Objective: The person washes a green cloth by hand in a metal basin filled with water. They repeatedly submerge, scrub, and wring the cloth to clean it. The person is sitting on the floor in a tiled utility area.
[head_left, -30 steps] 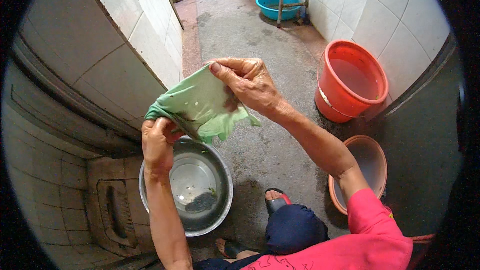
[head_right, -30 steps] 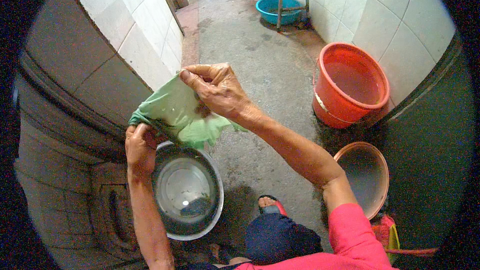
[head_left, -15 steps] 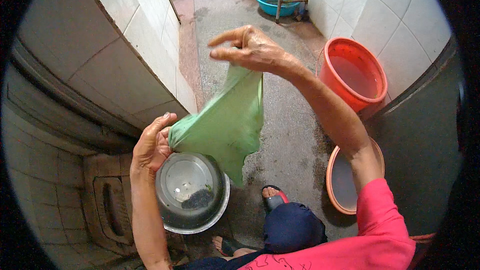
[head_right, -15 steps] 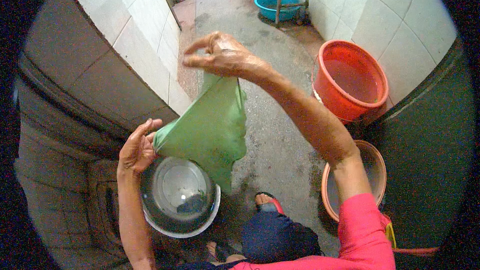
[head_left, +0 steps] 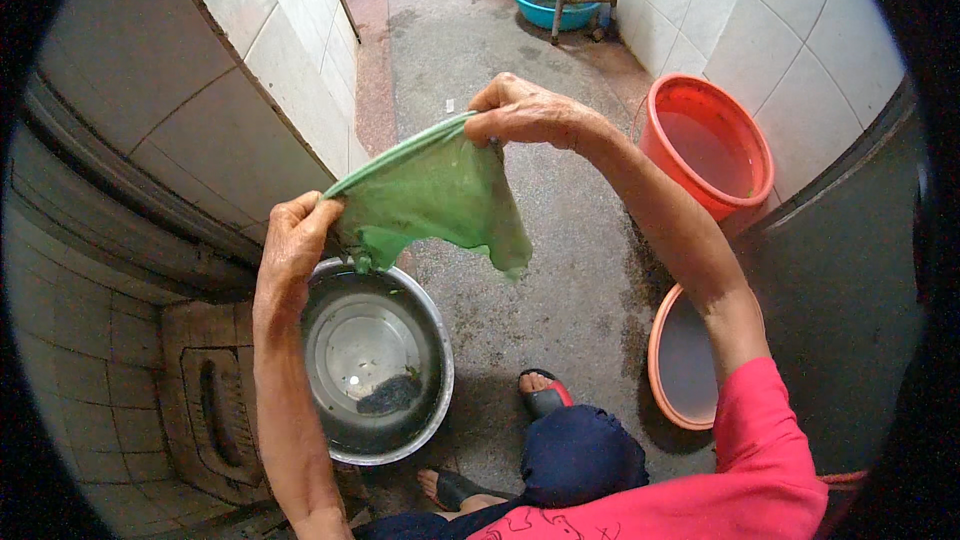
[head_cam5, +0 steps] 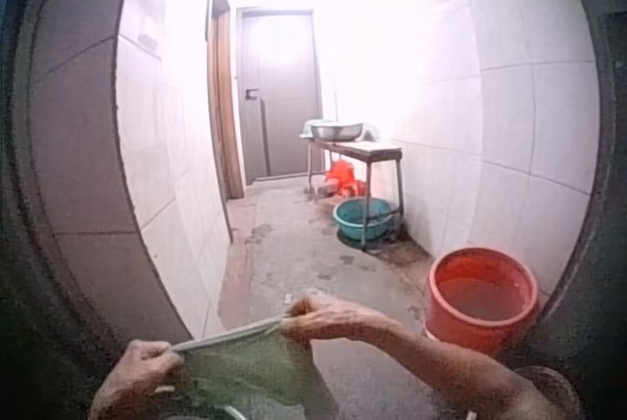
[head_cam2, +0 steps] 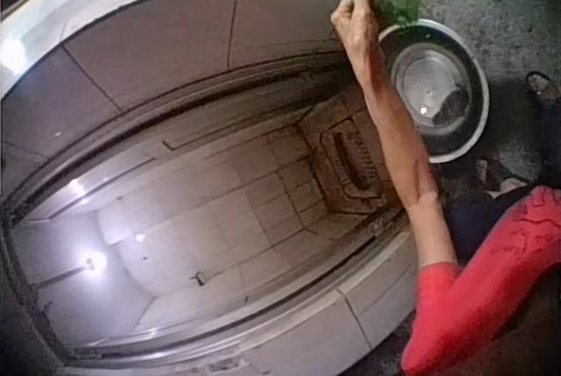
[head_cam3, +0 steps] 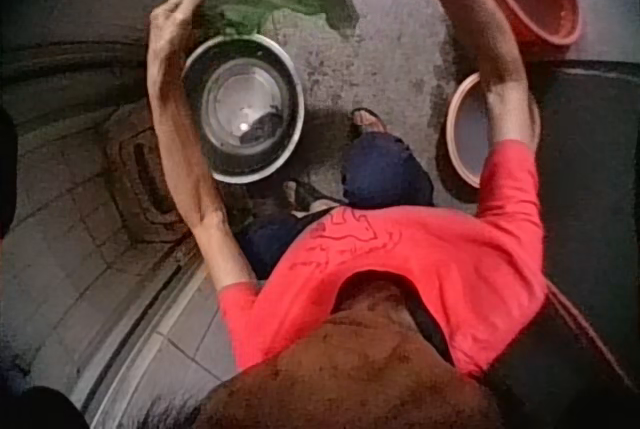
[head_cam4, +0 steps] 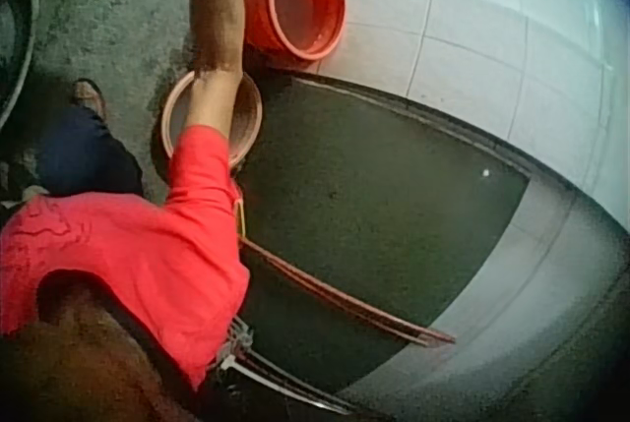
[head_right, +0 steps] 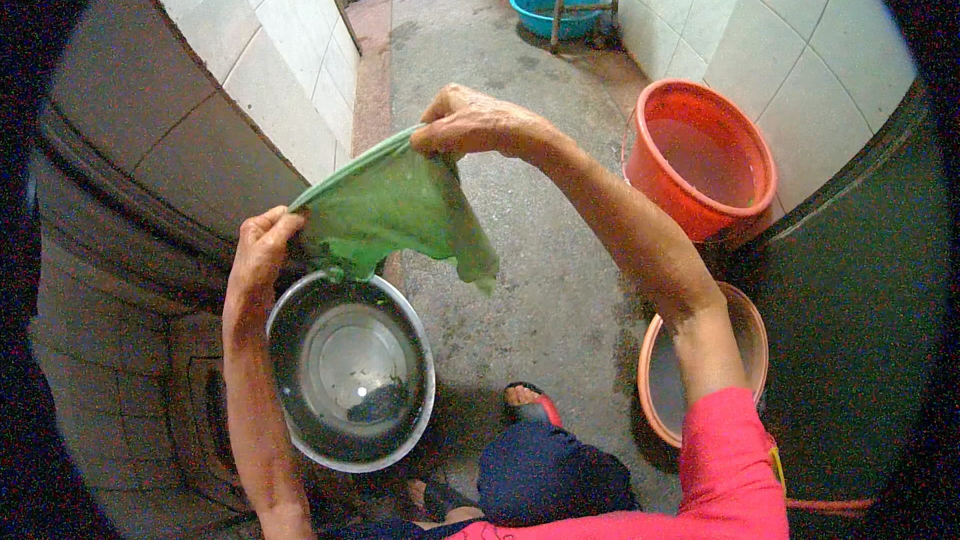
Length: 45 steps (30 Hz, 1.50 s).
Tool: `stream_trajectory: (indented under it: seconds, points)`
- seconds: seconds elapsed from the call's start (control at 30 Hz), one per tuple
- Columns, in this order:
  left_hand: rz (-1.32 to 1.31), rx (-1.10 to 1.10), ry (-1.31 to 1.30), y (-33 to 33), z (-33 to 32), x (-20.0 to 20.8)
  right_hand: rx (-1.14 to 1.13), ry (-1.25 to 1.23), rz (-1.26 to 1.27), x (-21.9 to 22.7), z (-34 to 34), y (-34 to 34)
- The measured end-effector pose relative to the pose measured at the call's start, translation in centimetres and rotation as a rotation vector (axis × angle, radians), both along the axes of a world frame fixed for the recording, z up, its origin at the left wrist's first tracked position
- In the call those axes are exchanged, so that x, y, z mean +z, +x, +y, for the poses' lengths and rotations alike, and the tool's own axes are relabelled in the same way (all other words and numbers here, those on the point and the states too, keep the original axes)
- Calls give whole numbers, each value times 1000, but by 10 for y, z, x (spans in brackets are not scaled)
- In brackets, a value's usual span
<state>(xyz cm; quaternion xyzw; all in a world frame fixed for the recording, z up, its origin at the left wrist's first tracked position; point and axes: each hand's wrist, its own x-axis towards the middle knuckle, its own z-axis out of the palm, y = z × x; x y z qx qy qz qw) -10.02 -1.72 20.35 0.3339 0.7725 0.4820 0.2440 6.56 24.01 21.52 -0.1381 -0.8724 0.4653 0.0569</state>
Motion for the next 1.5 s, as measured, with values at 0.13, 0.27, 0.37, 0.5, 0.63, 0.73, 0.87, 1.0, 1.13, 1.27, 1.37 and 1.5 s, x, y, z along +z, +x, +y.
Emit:
stream_trajectory:
  seconds: [0.13,0.27,0.37,0.5,0.63,0.73,0.87,1.0,1.13,1.27,1.37,1.5]
  points:
    - [-69,-35,82,29,20,13,-83,-91,15,6,-39,-8]
    - [-1,-323,97,53,48,16,73,305,132,-5,-62,-21]
    - [388,-17,229,59,47,1,-182,257,269,-19,-69,-27]
    - [-62,630,336,96,19,-46,-324,-177,391,-32,-81,-26]
    - [-1386,9,485,123,0,-108,-111,-353,421,-44,-119,-7]
    - [-1350,25,849,119,5,-131,-38,-489,455,-59,-147,36]
    - [-1530,138,868,109,8,-146,-520,-426,124,-129,-123,84]
    - [-1437,115,723,116,13,-178,-686,29,257,-170,-107,75]
    - [-1298,230,470,96,24,-225,-241,218,296,-183,-205,50]
    - [-1427,483,471,133,52,-266,-443,676,-2,-247,-157,10]
    - [-1361,356,431,94,25,-298,-615,485,243,-266,-174,-17]
    - [-1563,68,490,111,75,-287,-1129,540,94,-355,-170,-43]
